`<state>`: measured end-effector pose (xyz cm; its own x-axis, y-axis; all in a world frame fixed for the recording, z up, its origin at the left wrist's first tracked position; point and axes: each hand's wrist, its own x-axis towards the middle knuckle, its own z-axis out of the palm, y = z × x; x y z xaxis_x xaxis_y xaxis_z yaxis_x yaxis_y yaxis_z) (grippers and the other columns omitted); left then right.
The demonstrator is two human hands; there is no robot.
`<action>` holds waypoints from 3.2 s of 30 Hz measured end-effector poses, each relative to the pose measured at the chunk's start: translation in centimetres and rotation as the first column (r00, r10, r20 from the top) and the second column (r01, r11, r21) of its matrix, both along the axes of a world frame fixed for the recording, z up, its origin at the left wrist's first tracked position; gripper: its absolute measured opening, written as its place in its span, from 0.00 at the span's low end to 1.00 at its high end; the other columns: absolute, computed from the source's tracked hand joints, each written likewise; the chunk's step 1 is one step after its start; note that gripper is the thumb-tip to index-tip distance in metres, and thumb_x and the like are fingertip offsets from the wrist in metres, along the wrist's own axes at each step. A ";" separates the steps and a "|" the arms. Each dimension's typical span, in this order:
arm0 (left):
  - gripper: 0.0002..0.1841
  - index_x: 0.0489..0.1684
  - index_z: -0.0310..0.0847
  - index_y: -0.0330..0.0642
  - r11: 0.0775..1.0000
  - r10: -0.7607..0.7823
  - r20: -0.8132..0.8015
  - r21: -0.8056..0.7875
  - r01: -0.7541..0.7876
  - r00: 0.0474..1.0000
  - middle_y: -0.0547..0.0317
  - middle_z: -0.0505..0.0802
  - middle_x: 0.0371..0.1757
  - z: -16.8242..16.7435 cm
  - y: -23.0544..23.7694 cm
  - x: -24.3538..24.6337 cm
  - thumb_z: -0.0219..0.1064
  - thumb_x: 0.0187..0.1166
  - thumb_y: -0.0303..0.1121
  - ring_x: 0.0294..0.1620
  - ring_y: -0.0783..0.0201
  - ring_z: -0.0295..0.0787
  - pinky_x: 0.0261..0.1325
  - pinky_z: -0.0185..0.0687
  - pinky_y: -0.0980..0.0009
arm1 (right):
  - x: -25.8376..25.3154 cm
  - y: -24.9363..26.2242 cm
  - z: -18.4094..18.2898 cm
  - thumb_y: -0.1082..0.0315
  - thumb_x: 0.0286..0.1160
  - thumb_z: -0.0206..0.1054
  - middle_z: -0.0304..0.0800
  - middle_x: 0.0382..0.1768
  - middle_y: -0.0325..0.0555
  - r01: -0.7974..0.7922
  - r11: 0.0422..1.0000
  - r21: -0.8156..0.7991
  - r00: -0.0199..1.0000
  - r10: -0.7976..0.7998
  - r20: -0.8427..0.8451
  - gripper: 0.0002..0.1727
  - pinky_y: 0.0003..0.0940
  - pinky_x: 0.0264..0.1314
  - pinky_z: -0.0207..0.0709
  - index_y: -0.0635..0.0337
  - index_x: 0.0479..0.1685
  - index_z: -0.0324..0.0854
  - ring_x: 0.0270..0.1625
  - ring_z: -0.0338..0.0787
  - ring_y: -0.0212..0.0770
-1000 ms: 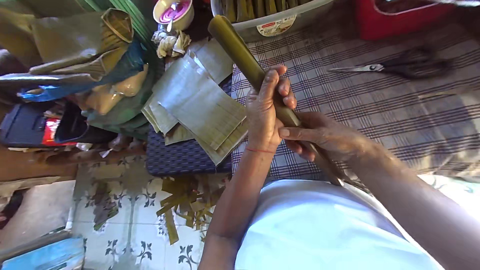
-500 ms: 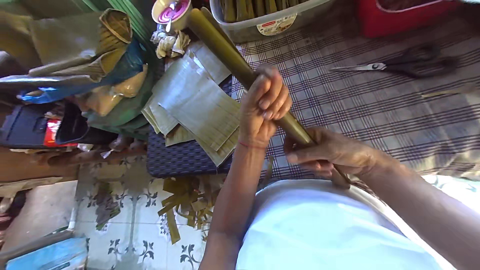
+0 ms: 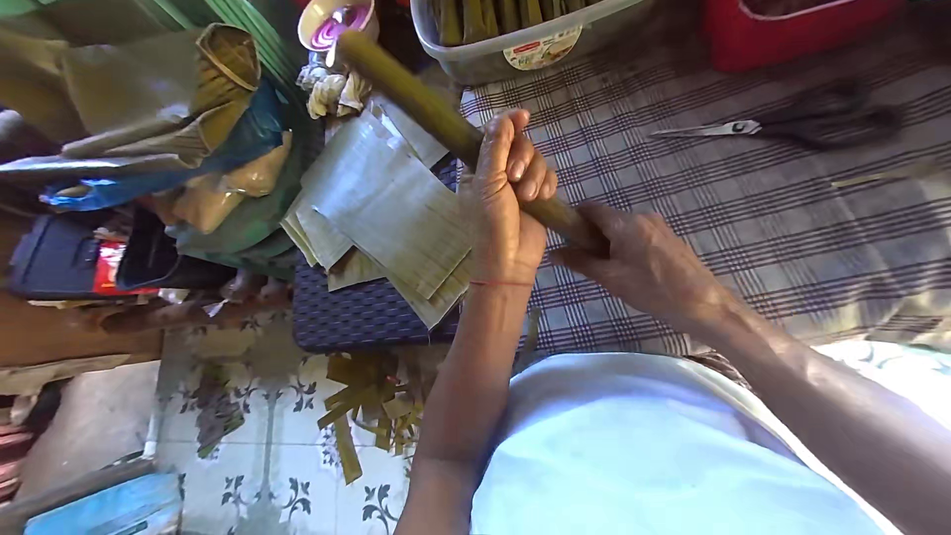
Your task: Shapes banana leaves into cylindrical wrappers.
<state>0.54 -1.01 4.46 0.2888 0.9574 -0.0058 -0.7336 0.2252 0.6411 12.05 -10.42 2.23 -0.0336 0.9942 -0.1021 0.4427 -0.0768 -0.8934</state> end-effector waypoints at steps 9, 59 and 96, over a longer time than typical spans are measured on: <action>0.17 0.30 0.76 0.47 0.992 -0.126 0.007 0.025 0.126 0.992 0.73 0.69 0.12 -1.5 -1.2 0.7 0.48 0.93 0.32 0.09 0.77 0.63 0.16 0.65 0.82 | 0.5 0.4 -0.3 0.59 0.76 0.75 0.80 0.22 0.39 -0.010 0.994 -0.106 0.997 0.001 -0.077 0.12 0.32 0.22 0.71 0.55 0.47 0.82 0.19 0.77 0.34; 0.14 0.70 0.72 0.53 0.996 -0.052 -0.373 -0.086 0.022 0.927 0.64 0.88 0.44 -3.8 -2.6 0.7 0.52 0.93 0.43 0.40 0.71 0.88 0.49 0.85 0.75 | 2.8 -2.0 -4.4 0.53 0.88 0.59 0.89 0.39 0.44 0.112 0.983 0.146 0.963 -0.144 0.228 0.18 0.45 0.38 0.84 0.54 0.62 0.84 0.35 0.89 0.42; 0.26 0.64 0.86 0.37 0.974 -0.069 -0.385 0.172 0.145 0.921 0.50 0.95 0.58 -4.5 -1.3 -3.6 0.43 0.96 0.45 0.60 0.60 0.94 0.67 0.87 0.66 | 9.1 -1.5 1.7 0.47 0.86 0.58 0.79 0.18 0.33 -0.251 0.937 -0.242 0.957 0.203 -0.208 0.17 0.14 0.14 0.63 0.45 0.38 0.86 0.15 0.74 0.24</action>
